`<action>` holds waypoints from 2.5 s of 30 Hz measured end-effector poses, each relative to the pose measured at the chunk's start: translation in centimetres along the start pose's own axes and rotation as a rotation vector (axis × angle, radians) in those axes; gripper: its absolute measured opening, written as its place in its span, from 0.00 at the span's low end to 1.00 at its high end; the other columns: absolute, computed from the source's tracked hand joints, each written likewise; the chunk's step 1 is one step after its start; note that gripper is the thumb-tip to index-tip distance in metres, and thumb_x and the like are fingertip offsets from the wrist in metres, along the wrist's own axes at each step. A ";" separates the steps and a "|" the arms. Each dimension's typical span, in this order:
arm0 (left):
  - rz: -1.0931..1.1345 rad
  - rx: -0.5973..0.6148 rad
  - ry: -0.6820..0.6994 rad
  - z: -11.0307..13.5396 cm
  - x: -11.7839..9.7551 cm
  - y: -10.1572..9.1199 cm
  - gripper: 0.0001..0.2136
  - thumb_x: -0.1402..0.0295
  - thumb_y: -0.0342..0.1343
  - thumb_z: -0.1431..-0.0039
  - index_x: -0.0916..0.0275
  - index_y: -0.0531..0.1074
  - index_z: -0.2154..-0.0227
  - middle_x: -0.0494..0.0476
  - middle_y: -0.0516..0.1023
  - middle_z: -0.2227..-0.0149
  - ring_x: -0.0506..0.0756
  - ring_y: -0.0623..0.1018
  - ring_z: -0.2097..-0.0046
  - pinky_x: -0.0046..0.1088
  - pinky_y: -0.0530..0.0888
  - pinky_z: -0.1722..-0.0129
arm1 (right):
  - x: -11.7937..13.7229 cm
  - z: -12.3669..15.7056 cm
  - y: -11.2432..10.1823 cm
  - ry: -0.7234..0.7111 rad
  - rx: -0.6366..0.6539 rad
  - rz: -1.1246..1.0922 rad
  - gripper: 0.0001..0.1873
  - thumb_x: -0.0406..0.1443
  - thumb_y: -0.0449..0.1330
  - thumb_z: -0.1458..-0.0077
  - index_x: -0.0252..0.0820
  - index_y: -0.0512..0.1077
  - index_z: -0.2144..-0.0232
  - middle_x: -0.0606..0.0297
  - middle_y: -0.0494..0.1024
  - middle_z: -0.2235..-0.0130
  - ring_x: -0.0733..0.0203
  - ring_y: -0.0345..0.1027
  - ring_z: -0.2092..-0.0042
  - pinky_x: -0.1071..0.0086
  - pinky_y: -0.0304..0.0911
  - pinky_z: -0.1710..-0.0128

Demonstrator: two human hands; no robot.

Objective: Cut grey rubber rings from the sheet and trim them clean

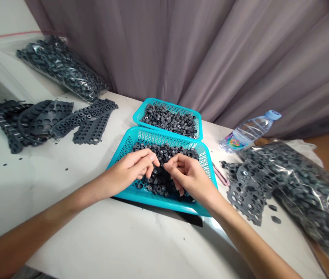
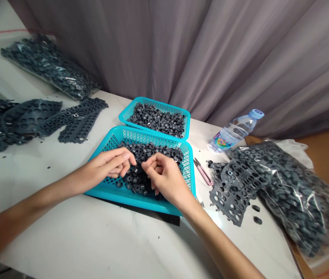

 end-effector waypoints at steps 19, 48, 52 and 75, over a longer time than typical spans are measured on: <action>0.398 0.164 -0.171 0.1 0.1 1.4 0.13 0.61 0.46 0.27 0.59 0.73 0.58 0.52 0.67 0.63 0.55 0.64 0.59 0.30 0.64 0.61 | 2.7 2.1 2.4 -0.562 0.113 0.618 0.10 0.38 0.58 0.26 0.44 0.74 0.47 0.59 0.74 0.51 0.60 0.71 0.56 0.67 0.65 0.62; 0.240 0.006 -0.162 0.4 -0.6 0.9 0.13 0.56 0.55 0.30 0.62 0.72 0.60 0.51 0.70 0.65 0.51 0.65 0.65 0.29 0.62 0.64 | 3.2 2.4 1.0 -0.607 -0.084 0.481 0.06 0.32 0.58 0.28 0.45 0.73 0.52 0.59 0.77 0.53 0.59 0.73 0.59 0.62 0.74 0.58; 0.277 -0.033 -0.155 0.3 -0.9 0.9 0.10 0.60 0.55 0.32 0.62 0.73 0.59 0.52 0.71 0.66 0.51 0.65 0.67 0.30 0.60 0.67 | 3.0 2.4 0.9 -0.594 -0.102 0.452 0.08 0.33 0.60 0.29 0.45 0.71 0.50 0.59 0.77 0.53 0.58 0.74 0.58 0.62 0.75 0.58; 0.236 0.063 -0.137 0.3 -0.4 0.9 0.13 0.56 0.56 0.28 0.61 0.70 0.61 0.49 0.69 0.65 0.50 0.63 0.66 0.28 0.61 0.64 | 3.6 2.3 0.8 -0.677 -0.125 0.480 0.08 0.32 0.62 0.30 0.45 0.74 0.50 0.60 0.77 0.56 0.57 0.73 0.57 0.60 0.74 0.56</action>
Point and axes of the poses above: each hand's wrist, its own z-axis away from the middle knuckle, its own y-axis out of the palm, x = y × z, the point moved 4 cm from there along -z, towards the middle knuckle
